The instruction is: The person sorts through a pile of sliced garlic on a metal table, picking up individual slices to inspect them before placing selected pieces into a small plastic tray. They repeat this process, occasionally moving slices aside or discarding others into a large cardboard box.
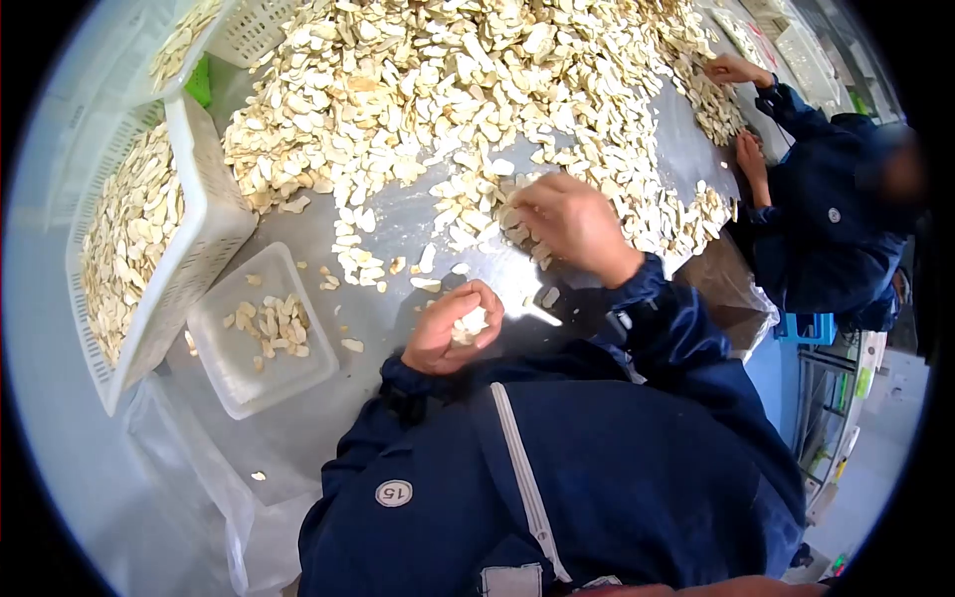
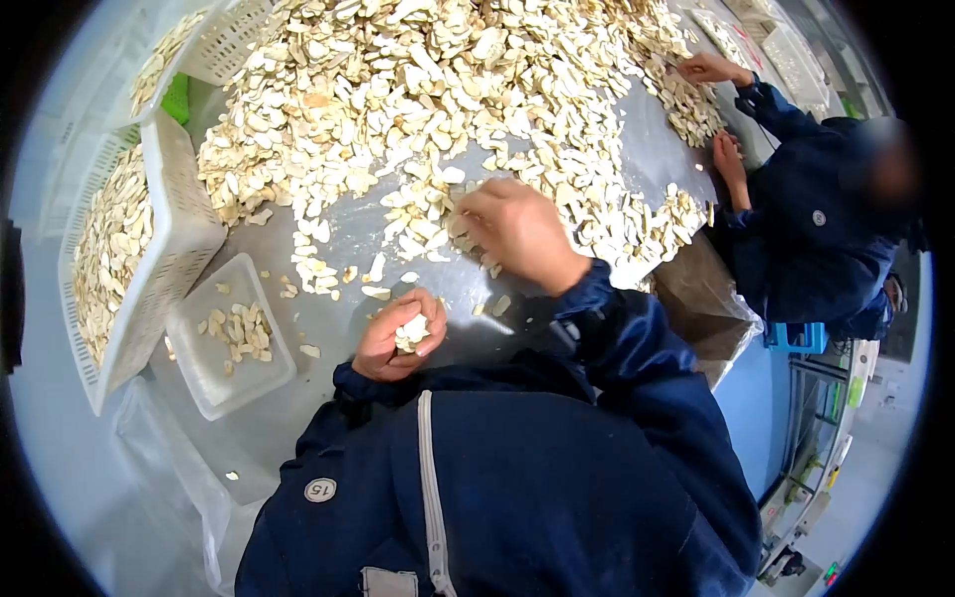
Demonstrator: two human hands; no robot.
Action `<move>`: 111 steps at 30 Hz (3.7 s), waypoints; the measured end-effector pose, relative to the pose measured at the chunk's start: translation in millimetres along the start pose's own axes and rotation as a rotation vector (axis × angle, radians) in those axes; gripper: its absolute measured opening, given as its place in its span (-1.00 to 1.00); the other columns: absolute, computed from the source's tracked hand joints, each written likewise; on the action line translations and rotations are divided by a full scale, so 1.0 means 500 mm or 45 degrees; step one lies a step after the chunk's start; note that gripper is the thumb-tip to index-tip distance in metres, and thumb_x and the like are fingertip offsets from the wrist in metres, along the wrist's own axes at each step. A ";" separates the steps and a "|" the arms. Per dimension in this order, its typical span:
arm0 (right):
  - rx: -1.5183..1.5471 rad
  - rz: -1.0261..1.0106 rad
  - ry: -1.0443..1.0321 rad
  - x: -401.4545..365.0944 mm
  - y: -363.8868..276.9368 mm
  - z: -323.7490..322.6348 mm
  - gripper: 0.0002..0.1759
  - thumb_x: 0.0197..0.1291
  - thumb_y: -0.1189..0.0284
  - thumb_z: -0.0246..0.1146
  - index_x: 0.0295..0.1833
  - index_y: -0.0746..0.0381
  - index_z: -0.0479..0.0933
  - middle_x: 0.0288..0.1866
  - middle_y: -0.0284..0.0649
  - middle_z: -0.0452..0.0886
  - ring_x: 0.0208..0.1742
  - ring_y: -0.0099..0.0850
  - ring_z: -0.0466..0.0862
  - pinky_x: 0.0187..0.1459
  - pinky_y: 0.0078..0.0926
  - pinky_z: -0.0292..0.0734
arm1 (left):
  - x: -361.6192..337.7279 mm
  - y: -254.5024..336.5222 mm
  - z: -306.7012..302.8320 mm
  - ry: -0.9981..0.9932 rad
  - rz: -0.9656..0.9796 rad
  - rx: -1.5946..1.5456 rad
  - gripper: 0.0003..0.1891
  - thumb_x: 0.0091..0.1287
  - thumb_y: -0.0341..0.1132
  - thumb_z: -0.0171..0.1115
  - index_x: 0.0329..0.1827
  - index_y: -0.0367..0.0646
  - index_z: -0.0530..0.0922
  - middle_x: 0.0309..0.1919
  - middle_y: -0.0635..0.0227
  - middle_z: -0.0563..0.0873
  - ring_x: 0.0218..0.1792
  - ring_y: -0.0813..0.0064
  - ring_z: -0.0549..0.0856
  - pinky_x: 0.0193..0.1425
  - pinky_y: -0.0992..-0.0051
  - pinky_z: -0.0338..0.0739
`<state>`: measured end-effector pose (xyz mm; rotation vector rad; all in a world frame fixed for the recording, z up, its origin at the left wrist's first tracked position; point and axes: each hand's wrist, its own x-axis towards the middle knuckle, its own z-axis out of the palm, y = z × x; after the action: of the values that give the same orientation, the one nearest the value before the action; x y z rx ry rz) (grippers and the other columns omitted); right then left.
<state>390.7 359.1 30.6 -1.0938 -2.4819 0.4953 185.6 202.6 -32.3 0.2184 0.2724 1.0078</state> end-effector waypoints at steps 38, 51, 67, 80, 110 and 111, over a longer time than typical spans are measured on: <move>-0.019 -0.135 0.029 -0.127 0.045 -0.030 -0.74 0.20 0.52 0.42 0.02 0.13 0.75 0.14 -0.18 0.74 0.13 -0.13 0.70 0.16 -0.19 0.64 | 0.001 -0.003 -0.013 -0.018 -0.006 0.036 -0.78 0.68 -0.27 -0.04 -0.06 -0.23 0.49 -0.21 0.17 0.57 -0.48 0.59 0.45 -0.73 0.69 0.13; -0.127 0.116 0.072 -0.014 0.073 -0.010 -0.71 0.38 0.37 0.30 0.16 0.14 0.72 -0.13 -0.15 0.80 -0.09 -0.13 0.77 -0.01 -0.21 0.66 | -0.002 -0.004 -0.006 0.062 0.003 -0.017 -0.78 0.68 -0.28 -0.04 -0.05 -0.25 0.48 -0.19 0.12 0.56 -0.50 0.56 0.43 -0.73 0.70 0.16; -0.127 -0.506 -0.059 -0.039 -0.044 0.055 -0.56 0.31 0.20 0.41 0.29 -0.01 0.65 0.42 -0.19 0.58 0.48 -0.18 0.49 0.54 -0.07 0.31 | -0.005 -0.001 0.001 0.089 -0.034 0.049 -0.78 0.69 -0.25 -0.05 -0.06 -0.22 0.46 -0.20 0.16 0.52 -0.50 0.59 0.41 -0.72 0.69 0.13; -0.433 0.245 0.209 -0.335 0.134 -0.114 -0.66 0.29 0.37 0.44 0.17 0.06 0.69 0.21 -0.23 0.70 0.29 -0.15 0.63 0.35 -0.11 0.50 | 0.000 -0.006 -0.006 0.062 -0.031 0.048 -0.80 0.68 -0.30 -0.06 -0.07 -0.25 0.45 -0.20 0.13 0.53 -0.46 0.52 0.48 -0.70 0.67 0.20; -0.440 0.336 0.339 -0.184 0.206 -0.054 -0.58 0.41 0.06 0.33 0.31 -0.11 0.65 0.42 -0.22 0.58 0.52 -0.13 0.46 0.49 -0.08 0.28 | -0.003 -0.004 -0.009 0.054 -0.030 0.064 -0.79 0.65 -0.27 -0.04 -0.07 -0.23 0.46 -0.16 0.16 0.54 -0.43 0.51 0.49 -0.72 0.72 0.20; -0.392 0.357 0.346 -0.201 0.214 -0.060 -0.60 0.40 0.08 0.33 0.27 -0.08 0.67 0.38 -0.23 0.61 0.50 -0.16 0.48 0.48 -0.09 0.30 | -0.003 -0.004 -0.009 0.054 -0.026 0.073 -0.79 0.65 -0.27 -0.04 -0.07 -0.24 0.46 -0.17 0.16 0.54 -0.44 0.50 0.49 -0.73 0.71 0.19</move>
<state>534.1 356.2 -12.8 -1.5288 -2.2220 0.0283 185.3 200.5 -37.0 0.2455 0.3419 0.9860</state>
